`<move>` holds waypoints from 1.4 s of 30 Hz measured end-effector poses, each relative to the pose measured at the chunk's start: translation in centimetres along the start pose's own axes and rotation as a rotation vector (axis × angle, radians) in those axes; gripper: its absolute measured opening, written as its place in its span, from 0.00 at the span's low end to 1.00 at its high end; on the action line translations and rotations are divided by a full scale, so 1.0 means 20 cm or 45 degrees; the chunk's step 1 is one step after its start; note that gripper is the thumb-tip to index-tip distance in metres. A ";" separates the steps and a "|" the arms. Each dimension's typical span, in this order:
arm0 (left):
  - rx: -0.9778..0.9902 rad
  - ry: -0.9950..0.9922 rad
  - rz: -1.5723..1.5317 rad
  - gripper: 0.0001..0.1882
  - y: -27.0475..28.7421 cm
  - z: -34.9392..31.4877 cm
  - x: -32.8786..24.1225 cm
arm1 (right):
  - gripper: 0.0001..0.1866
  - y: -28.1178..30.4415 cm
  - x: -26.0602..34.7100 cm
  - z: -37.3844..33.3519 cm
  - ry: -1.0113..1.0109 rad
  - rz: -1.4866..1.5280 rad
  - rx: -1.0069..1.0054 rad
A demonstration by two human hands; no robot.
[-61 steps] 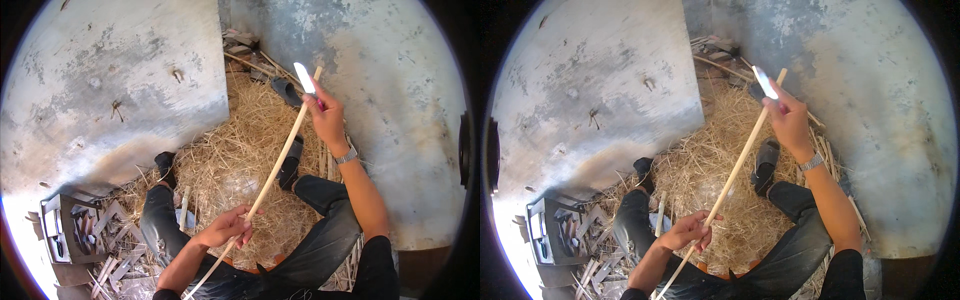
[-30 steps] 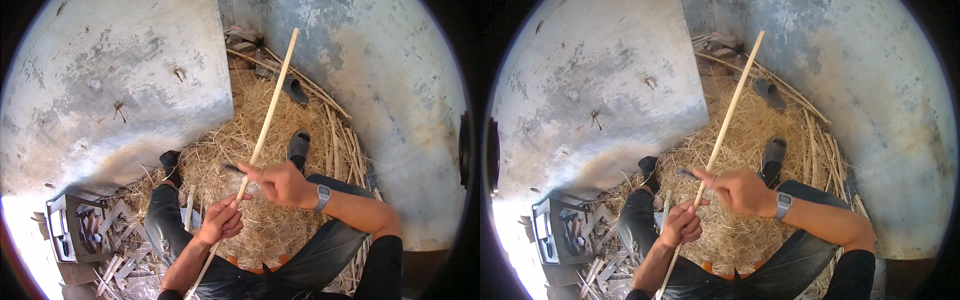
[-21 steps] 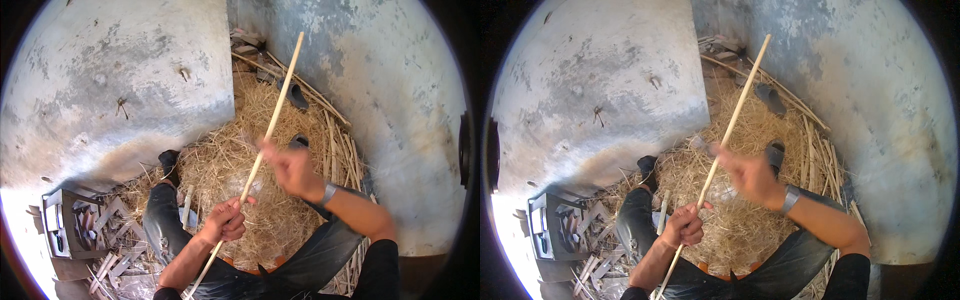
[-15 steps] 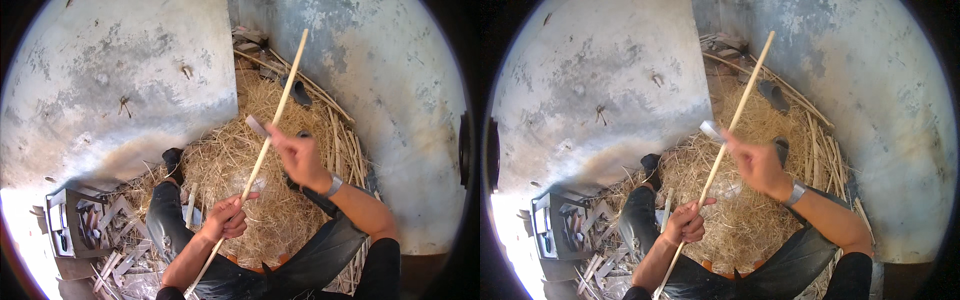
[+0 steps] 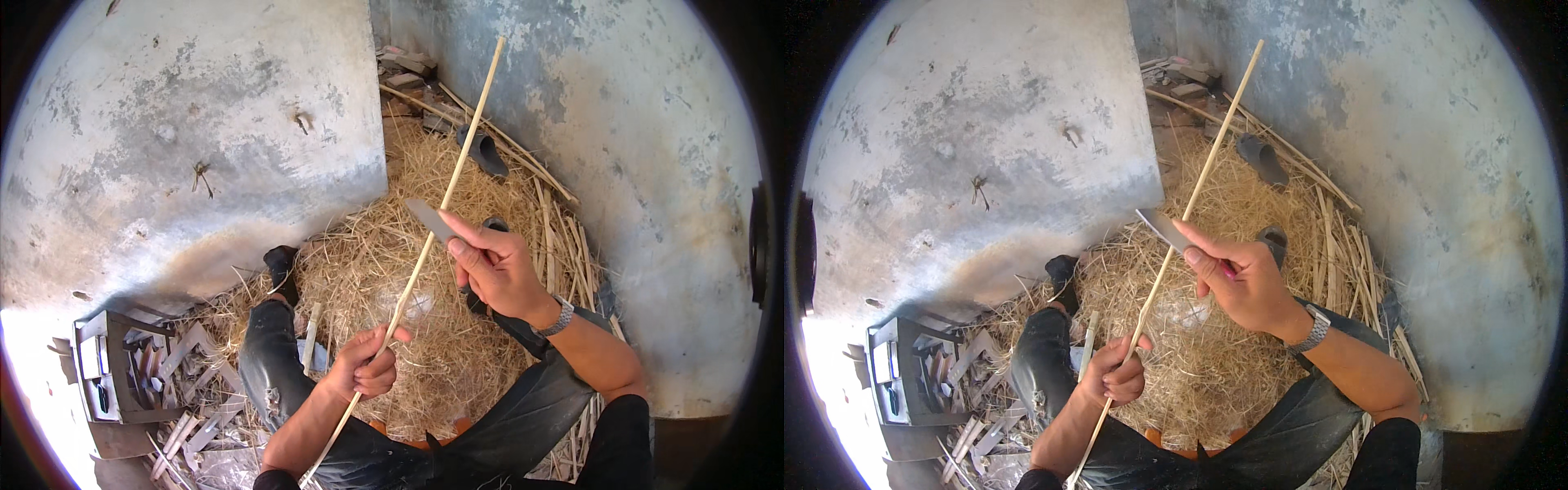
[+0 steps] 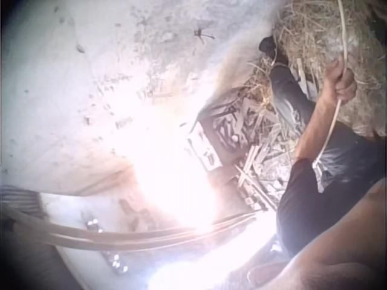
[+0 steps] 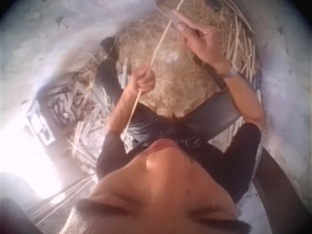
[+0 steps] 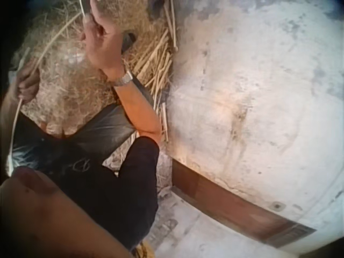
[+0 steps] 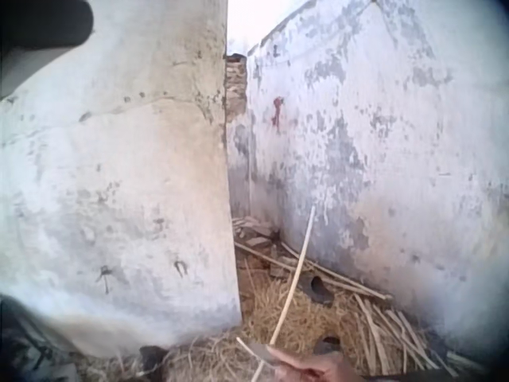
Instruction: The person holds and shaves a long wooden stick using a knife, scraping along its length by hand.
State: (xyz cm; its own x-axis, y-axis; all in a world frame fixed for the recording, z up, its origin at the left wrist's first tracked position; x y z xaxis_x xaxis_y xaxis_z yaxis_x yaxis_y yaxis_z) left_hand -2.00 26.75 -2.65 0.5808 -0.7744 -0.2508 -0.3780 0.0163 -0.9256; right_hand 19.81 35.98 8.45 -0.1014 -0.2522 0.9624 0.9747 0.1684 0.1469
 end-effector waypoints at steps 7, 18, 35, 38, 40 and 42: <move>0.260 0.305 -0.319 0.15 -0.02 0.03 0.08 | 0.22 0.12 -0.04 0.09 0.410 -0.562 -0.141; 0.215 0.219 -0.413 0.16 -0.01 0.01 0.01 | 0.18 -0.11 -0.09 -0.11 0.503 -0.588 0.154; 0.501 0.420 -0.636 0.16 -0.09 0.02 0.07 | 0.11 0.33 -0.19 0.25 0.406 -0.790 -0.539; 0.514 0.354 -0.658 0.15 -0.08 0.01 0.04 | 0.14 0.04 -0.19 0.05 0.596 -0.624 -0.174; 0.479 0.340 -0.667 0.16 -0.06 0.02 0.03 | 0.16 -0.10 -0.12 -0.06 0.587 -0.595 0.112; 0.478 0.360 -0.661 0.16 -0.05 0.03 0.04 | 0.19 -0.11 -0.13 -0.02 0.605 -0.549 0.167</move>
State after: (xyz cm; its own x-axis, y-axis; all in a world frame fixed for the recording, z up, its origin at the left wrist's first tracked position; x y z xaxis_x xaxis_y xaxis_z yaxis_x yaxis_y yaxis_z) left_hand -0.73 26.43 -2.03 0.3899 -0.8752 0.2862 0.2019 -0.2219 -0.9539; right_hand 18.01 35.89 5.48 -0.3492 -0.7115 0.6097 0.8310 0.0655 0.5524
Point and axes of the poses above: each hand's wrist, its own z-axis towards the middle knuckle, its own y-axis out of the back of the hand, x = y × z, the point moved 4 cm from there along z, towards the middle knuckle, and after that the axes turned 9 degrees about -x, right-handed, at the moved point
